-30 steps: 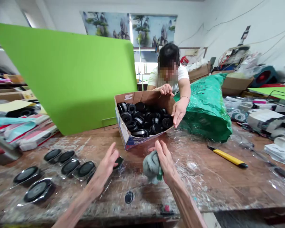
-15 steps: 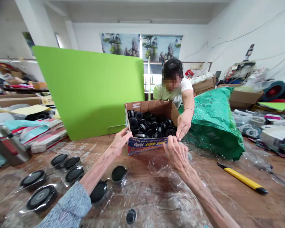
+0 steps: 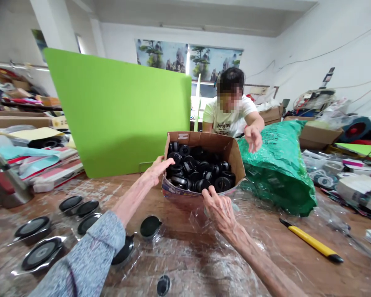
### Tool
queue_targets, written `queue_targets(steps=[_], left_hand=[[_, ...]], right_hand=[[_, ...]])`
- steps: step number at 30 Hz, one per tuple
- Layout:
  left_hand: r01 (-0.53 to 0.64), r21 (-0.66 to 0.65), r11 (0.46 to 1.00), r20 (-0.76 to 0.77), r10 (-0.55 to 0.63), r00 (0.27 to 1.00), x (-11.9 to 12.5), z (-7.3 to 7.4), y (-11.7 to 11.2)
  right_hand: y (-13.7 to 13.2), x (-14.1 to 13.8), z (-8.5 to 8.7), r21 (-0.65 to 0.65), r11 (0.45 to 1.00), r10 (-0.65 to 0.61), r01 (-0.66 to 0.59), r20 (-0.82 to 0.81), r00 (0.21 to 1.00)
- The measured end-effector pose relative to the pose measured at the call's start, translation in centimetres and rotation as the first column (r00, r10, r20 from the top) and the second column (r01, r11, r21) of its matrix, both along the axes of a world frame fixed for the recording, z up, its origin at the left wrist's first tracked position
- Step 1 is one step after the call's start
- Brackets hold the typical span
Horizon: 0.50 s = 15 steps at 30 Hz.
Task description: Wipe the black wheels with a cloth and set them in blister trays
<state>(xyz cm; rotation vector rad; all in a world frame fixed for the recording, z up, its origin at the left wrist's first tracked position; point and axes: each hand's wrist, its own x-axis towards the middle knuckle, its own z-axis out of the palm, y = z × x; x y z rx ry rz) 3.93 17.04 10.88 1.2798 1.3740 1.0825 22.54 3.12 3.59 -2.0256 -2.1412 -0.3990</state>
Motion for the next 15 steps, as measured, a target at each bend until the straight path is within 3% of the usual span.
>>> queue_targets(steps=[7, 15], left_hand=[[-0.101, 0.115, 0.988, -0.108, 0.113, 0.988, 0.3, -1.4, 4.0], [-0.118, 0.163, 0.98, -0.135, 0.14, 0.981, 0.4, -1.4, 6.4]], right_hand=[[2.6, -0.6, 0.9, 0.063, 0.996, -0.061, 0.066, -0.079, 0.995], [5.6, -0.5, 1.9, 0.124, 0.986, -0.096, 0.107, -0.099, 0.991]])
